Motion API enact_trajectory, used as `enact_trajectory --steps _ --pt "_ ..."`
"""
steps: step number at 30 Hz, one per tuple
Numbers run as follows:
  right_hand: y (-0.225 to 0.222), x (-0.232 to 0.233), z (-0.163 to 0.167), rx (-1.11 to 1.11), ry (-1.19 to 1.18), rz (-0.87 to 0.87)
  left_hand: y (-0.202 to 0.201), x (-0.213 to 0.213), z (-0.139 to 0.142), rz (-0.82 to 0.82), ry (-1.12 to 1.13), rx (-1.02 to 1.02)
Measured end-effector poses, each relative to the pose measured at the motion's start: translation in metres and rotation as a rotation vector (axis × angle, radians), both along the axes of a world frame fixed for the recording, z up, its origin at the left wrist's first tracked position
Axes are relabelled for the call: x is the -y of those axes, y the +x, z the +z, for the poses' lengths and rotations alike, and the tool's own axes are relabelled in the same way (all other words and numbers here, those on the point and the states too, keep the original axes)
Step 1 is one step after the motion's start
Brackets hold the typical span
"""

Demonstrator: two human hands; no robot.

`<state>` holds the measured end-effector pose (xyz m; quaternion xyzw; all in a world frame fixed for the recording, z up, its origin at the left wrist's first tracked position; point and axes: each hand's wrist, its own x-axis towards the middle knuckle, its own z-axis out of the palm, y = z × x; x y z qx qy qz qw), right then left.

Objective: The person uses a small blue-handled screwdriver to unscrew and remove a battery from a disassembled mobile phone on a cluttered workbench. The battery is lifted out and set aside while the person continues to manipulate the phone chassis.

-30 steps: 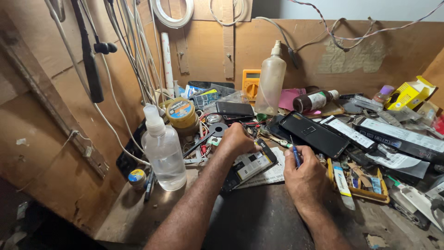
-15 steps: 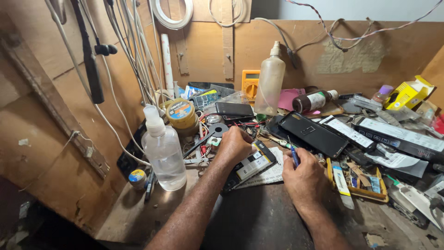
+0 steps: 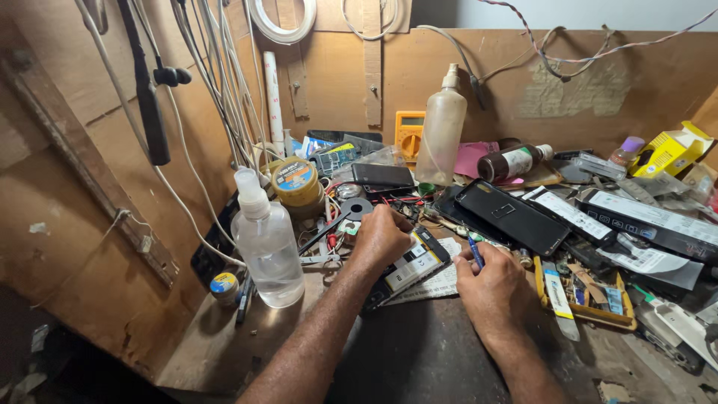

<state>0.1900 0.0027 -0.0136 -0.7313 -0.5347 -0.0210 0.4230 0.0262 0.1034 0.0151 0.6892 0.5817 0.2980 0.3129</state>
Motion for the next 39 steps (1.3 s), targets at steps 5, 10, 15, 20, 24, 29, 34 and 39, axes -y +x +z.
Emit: enact_trajectory --steps 5,10,15,20,24,29,34,39 --pt "-0.002 0.002 0.002 0.005 -0.038 -0.042 0.002 0.004 -0.001 0.001 0.002 0.021" --pt "-0.003 0.004 0.008 0.01 -0.105 -0.08 0.002 0.004 -0.003 0.001 0.002 0.033" --pt "-0.003 0.005 0.009 0.029 -0.031 -0.091 0.005 0.007 -0.005 0.006 0.044 0.017" --pt "-0.001 0.007 0.011 -0.076 -0.027 -0.089 0.007 0.011 -0.008 0.001 0.118 0.001" --pt "0.004 0.005 0.012 -0.204 -0.014 -0.094 0.007 0.009 -0.009 -0.006 0.094 -0.013" --pt "0.012 0.001 0.004 -0.232 0.112 -0.033 0.005 0.006 -0.009 -0.008 0.081 0.011" --pt "0.017 -0.001 0.002 0.032 0.289 0.107 0.004 0.001 -0.006 -0.004 -0.052 0.034" --pt "0.01 0.007 0.01 -0.08 0.467 0.15 0.006 -0.005 -0.006 0.008 -0.083 0.061"
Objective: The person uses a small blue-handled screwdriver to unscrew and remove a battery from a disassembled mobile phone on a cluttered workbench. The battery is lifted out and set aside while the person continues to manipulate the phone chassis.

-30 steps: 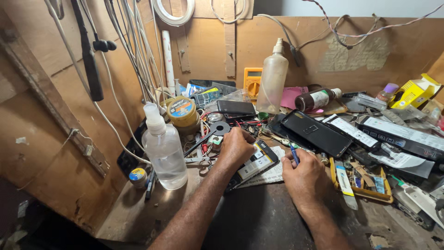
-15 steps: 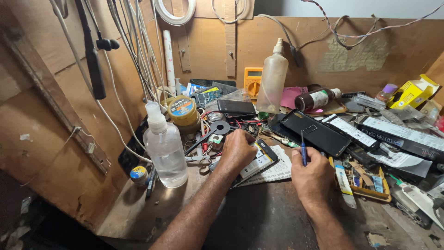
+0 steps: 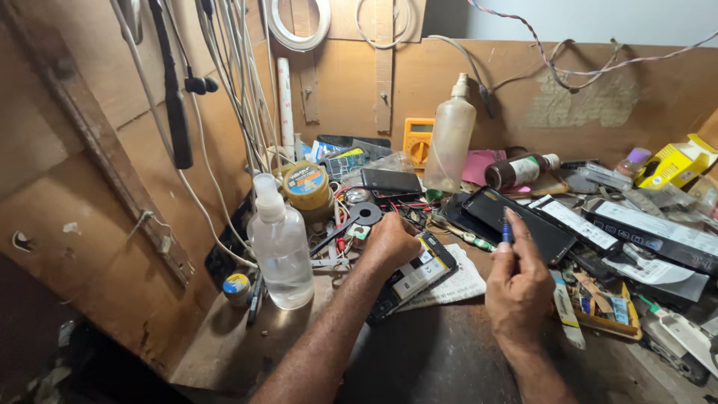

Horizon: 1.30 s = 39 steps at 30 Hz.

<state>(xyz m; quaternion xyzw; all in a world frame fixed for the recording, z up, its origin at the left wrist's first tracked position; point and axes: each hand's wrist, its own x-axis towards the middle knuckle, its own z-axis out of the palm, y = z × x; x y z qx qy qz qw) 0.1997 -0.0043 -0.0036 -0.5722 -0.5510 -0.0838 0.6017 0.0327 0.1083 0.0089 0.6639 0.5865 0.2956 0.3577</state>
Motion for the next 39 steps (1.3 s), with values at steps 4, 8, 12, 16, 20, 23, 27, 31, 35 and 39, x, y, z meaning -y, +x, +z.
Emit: enact_trajectory --steps 4,8,12,16,20,23,27,31,35,39 --pt "-0.001 0.005 0.005 -0.069 -0.029 -0.02 0.001 -0.01 -0.006 -0.031 -0.037 -0.003" --pt "0.001 0.004 0.004 -0.077 -0.012 -0.012 0.002 -0.022 -0.01 -0.024 -0.022 -0.033" --pt "0.005 0.005 0.006 -0.222 -0.078 0.108 -0.002 -0.029 -0.012 -0.045 -0.084 0.037" --pt "0.0 0.005 0.008 -0.169 -0.082 0.112 -0.01 -0.028 -0.012 -0.109 -0.15 0.039" --pt "-0.006 0.003 0.01 -0.162 -0.012 0.144 -0.021 -0.018 -0.017 -0.23 -0.216 0.343" --pt "-0.008 0.006 0.011 -0.197 -0.023 0.132 -0.029 -0.012 -0.019 -0.208 -0.338 0.413" --pt "-0.008 0.01 0.018 -0.142 -0.028 0.053 -0.029 -0.01 -0.018 -0.245 -0.289 0.42" --pt "-0.013 -0.004 0.023 0.011 0.114 0.13 -0.029 -0.01 -0.019 -0.197 -0.271 0.307" --pt "-0.017 -0.024 0.026 -0.281 -0.12 0.325 -0.029 -0.005 -0.022 -0.22 -0.264 0.4" --pt "-0.027 -0.038 0.028 -0.363 -0.016 0.575 -0.029 -0.002 -0.022 -0.192 -0.207 0.358"
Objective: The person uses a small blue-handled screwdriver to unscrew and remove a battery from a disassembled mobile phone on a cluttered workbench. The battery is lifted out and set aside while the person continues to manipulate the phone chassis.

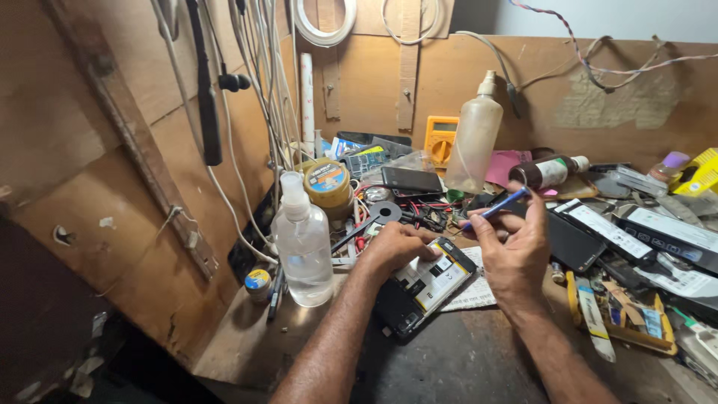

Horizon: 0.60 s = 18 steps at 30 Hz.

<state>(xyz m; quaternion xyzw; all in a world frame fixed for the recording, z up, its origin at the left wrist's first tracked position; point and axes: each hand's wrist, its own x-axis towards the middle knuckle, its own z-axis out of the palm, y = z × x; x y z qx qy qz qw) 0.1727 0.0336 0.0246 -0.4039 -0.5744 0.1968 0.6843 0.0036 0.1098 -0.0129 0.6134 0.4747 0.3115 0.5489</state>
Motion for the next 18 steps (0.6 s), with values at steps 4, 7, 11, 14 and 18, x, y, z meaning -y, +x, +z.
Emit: enact_trajectory --steps 4,7,11,14,18 --pt "-0.011 0.0 -0.002 -0.001 -0.007 0.032 -0.003 0.003 0.002 -0.028 0.111 -0.012" --pt "-0.014 0.004 -0.004 0.177 0.032 -0.092 -0.004 0.007 0.003 -0.005 0.028 0.029" --pt "-0.015 0.005 -0.005 0.16 0.009 -0.07 -0.004 0.01 0.007 -0.005 0.014 0.038" --pt "-0.017 0.005 -0.006 0.162 0.025 -0.059 -0.005 0.011 0.009 0.01 0.023 -0.005" --pt "-0.019 0.005 -0.006 0.182 0.033 -0.048 -0.006 0.011 0.01 -0.004 0.02 0.027"
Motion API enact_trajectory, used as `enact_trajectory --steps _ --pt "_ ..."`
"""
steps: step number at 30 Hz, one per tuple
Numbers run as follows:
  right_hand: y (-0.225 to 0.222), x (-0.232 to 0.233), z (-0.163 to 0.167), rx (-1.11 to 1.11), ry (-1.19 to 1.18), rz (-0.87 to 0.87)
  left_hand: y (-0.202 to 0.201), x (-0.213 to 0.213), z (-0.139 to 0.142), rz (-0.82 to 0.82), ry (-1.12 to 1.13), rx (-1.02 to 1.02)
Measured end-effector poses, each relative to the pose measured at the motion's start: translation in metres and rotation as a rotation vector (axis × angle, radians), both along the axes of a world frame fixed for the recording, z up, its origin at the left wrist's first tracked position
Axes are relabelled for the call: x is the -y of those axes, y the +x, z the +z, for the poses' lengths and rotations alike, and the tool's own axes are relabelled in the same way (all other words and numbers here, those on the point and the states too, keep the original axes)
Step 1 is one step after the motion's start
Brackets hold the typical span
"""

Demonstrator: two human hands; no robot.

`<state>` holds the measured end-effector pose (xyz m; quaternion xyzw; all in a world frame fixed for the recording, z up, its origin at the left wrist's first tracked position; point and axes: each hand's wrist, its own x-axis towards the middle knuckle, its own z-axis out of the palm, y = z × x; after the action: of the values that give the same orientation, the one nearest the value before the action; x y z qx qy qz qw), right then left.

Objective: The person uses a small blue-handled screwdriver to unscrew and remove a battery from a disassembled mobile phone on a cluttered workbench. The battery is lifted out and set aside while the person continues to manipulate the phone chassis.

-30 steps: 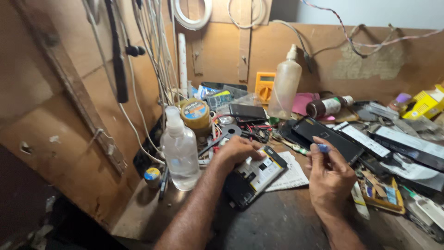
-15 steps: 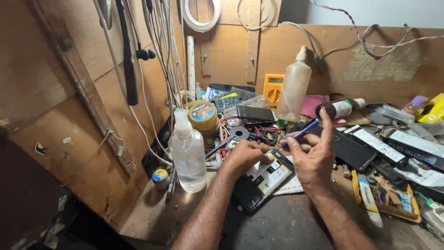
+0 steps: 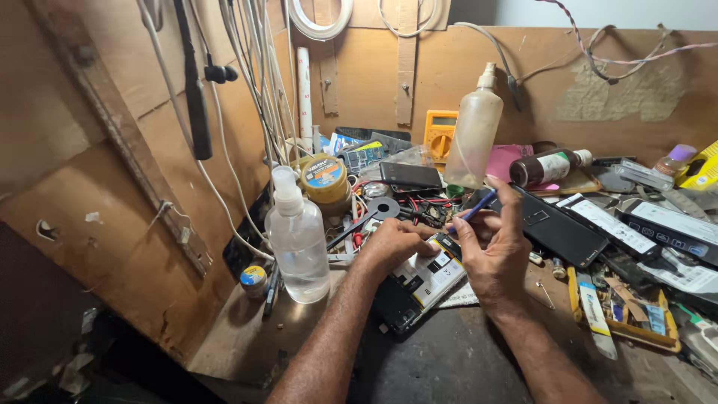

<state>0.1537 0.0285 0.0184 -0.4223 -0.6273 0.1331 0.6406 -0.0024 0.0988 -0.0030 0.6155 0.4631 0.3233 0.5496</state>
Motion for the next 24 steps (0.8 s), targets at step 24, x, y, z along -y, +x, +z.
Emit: enact_trajectory --steps 24 --pt "-0.0021 0.0 0.0024 0.19 0.077 -0.013 0.0003 0.0012 -0.0006 0.013 0.034 -0.024"
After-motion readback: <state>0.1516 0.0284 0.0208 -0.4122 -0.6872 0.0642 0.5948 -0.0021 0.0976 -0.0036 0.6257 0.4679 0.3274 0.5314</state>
